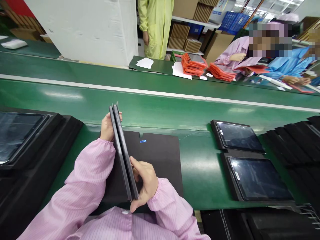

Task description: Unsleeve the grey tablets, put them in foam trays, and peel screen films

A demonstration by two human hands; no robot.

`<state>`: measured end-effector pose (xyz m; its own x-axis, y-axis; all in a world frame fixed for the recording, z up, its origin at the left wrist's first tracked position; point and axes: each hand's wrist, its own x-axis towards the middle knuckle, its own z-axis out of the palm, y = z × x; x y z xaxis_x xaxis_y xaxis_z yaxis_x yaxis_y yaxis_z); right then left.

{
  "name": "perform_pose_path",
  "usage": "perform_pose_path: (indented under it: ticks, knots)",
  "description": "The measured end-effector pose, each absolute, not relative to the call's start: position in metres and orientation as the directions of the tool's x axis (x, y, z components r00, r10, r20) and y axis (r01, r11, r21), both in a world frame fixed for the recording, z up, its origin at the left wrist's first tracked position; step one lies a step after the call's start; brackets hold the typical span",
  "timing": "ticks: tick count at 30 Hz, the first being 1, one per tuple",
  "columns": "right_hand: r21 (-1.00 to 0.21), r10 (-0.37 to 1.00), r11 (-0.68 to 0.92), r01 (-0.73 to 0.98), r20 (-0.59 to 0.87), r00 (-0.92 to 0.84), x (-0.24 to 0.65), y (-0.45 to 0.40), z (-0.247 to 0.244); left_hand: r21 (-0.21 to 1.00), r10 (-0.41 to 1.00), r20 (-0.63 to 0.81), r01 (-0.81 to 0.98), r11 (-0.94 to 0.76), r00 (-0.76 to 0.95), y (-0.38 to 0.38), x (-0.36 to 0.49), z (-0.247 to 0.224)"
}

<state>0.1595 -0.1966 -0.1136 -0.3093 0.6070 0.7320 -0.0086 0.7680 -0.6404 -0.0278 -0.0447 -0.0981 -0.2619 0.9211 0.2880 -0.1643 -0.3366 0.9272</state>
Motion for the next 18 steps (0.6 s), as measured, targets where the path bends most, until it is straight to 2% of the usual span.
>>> perform_pose_path:
  ticks: [5, 14, 18]
  knots:
    - [-0.665, 0.640, 0.742, 0.085, 0.664, -0.386, 0.164, -0.199, -0.125, 0.926, 0.914, 0.287, -0.160, -0.341, -0.287, -0.047, -0.021, -0.096]
    - [-0.717, 0.731, 0.675, 0.173, 0.618, -0.291, 0.164, -0.201, -0.131, 0.939, 0.922, 0.241, -0.166, -0.300, -0.302, -0.044, -0.015, -0.103]
    - [-0.743, 0.757, 0.640, 0.195, 0.567, -0.327, 0.163, -0.200, -0.139, 0.943, 0.926, 0.225, -0.171, -0.285, -0.304, -0.043, -0.012, -0.104]
